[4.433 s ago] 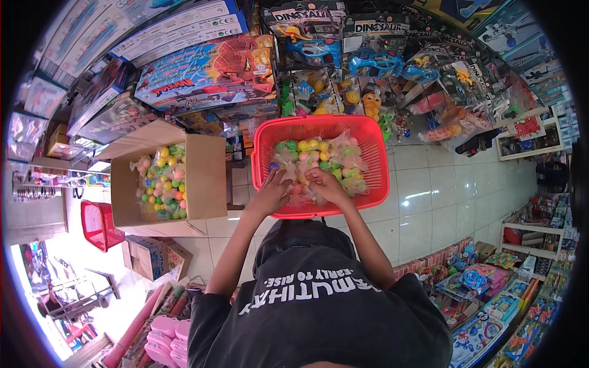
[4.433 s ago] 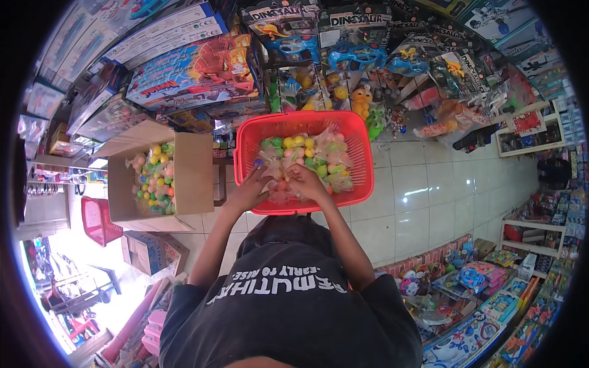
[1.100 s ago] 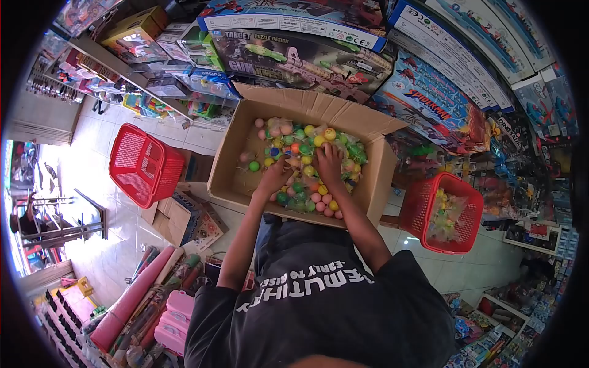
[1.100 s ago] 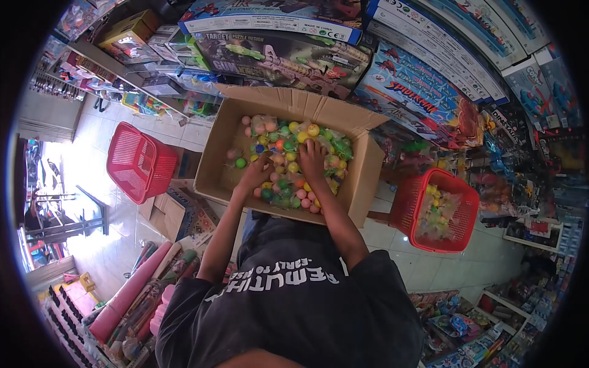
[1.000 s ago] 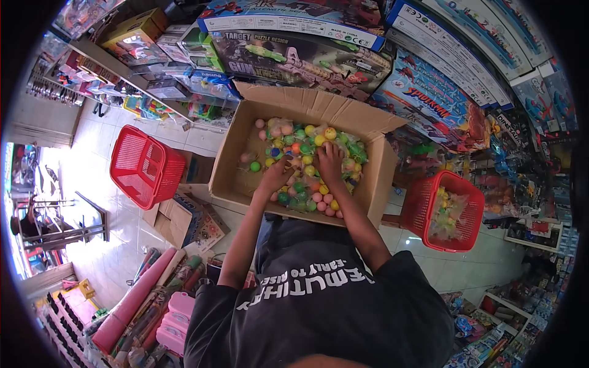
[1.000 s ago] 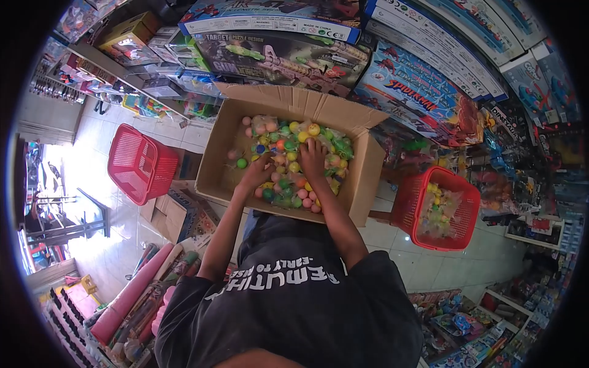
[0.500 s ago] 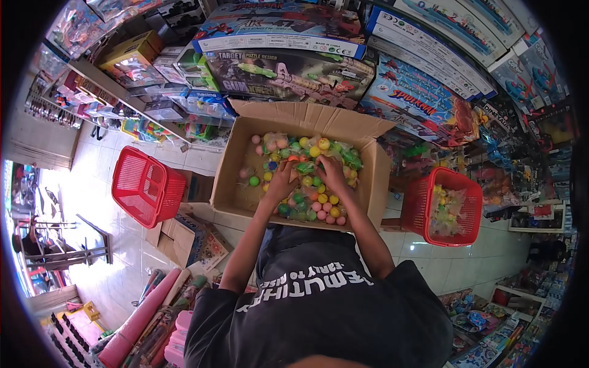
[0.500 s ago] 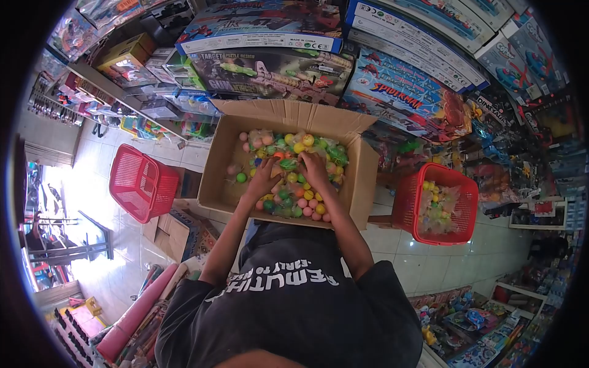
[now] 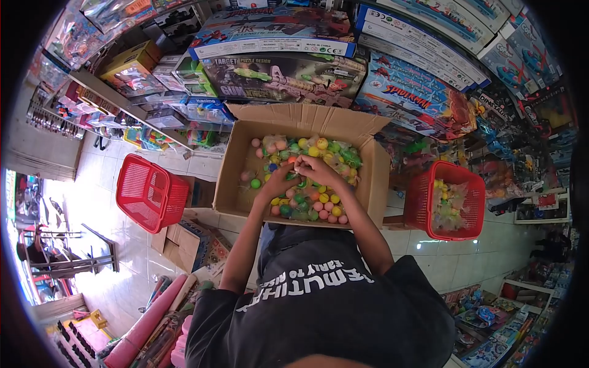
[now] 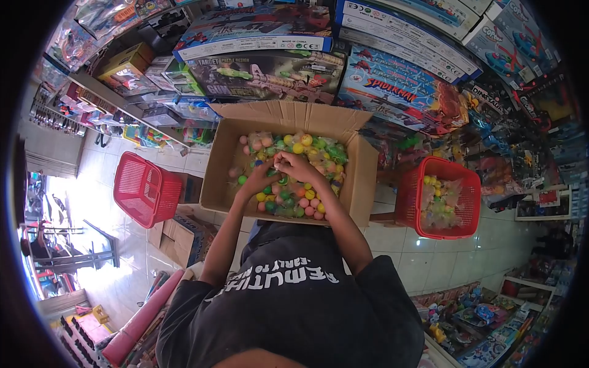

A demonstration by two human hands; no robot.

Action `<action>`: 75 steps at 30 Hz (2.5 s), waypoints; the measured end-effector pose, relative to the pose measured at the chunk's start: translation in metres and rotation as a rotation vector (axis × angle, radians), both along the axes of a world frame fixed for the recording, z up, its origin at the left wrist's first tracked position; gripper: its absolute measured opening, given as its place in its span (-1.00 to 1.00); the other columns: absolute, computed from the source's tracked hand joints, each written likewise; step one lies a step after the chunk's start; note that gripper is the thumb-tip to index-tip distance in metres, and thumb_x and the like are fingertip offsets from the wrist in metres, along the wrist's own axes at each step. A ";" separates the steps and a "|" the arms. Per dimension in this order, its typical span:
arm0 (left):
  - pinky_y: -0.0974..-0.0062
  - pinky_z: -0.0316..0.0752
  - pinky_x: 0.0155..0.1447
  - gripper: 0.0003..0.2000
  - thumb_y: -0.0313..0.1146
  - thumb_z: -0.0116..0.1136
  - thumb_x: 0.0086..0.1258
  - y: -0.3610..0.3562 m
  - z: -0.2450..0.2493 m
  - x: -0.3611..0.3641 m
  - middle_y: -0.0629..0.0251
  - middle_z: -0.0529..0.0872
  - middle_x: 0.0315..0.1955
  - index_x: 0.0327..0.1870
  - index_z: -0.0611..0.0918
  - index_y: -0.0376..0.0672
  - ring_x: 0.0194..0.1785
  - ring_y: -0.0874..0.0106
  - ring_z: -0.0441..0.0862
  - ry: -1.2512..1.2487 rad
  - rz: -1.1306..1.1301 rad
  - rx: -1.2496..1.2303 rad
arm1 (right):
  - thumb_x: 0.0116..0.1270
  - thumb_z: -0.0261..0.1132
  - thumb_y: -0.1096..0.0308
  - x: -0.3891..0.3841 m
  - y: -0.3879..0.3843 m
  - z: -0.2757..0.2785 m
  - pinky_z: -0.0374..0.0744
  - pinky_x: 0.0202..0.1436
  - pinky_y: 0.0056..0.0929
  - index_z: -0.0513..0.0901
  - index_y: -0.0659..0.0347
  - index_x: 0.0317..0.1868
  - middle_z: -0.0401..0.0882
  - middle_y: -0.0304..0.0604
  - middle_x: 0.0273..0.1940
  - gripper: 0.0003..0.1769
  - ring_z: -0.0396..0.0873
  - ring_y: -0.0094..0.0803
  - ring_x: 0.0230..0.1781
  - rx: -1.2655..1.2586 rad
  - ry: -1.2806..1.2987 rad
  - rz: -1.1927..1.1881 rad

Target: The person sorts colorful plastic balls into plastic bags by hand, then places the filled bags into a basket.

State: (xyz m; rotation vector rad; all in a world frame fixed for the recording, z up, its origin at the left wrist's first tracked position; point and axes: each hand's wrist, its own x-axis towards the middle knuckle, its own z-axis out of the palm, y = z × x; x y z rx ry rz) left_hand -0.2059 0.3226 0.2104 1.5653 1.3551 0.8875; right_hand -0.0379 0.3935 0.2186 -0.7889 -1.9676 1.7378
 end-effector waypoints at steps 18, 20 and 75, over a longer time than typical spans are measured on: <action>0.40 0.41 -0.16 -0.67 -0.19 0.11 0.24 -0.025 -0.045 -0.053 0.03 0.61 -0.36 -0.19 0.54 -0.33 -0.26 0.30 0.57 0.177 0.415 -0.242 | 0.31 0.16 0.31 -0.020 0.007 -0.045 0.48 -0.24 -0.55 0.49 0.30 -0.16 0.52 -0.26 -0.31 -0.78 0.52 -0.55 -0.35 -0.220 0.041 -0.182; 0.42 0.40 -0.21 -0.67 -0.19 0.10 0.27 -0.027 -0.052 -0.058 0.08 0.60 -0.44 -0.24 0.55 -0.36 -0.33 0.37 0.55 0.205 0.469 -0.107 | 0.30 0.17 0.29 -0.023 0.010 -0.056 0.49 -0.24 -0.52 0.49 0.30 -0.16 0.54 -0.22 -0.31 -0.76 0.55 -0.50 -0.32 -0.184 0.010 -0.206; 0.60 0.37 -0.15 -0.69 -0.27 -0.02 0.40 -0.057 0.007 -0.053 0.38 0.60 -0.38 0.00 0.53 -0.31 -0.26 0.60 0.47 -0.279 0.076 -0.161 | 0.31 0.15 0.08 -0.007 -0.096 0.053 0.32 0.14 -0.55 0.23 0.31 0.25 0.37 -0.12 0.11 -0.37 0.35 -0.43 0.10 -0.374 -0.058 -0.391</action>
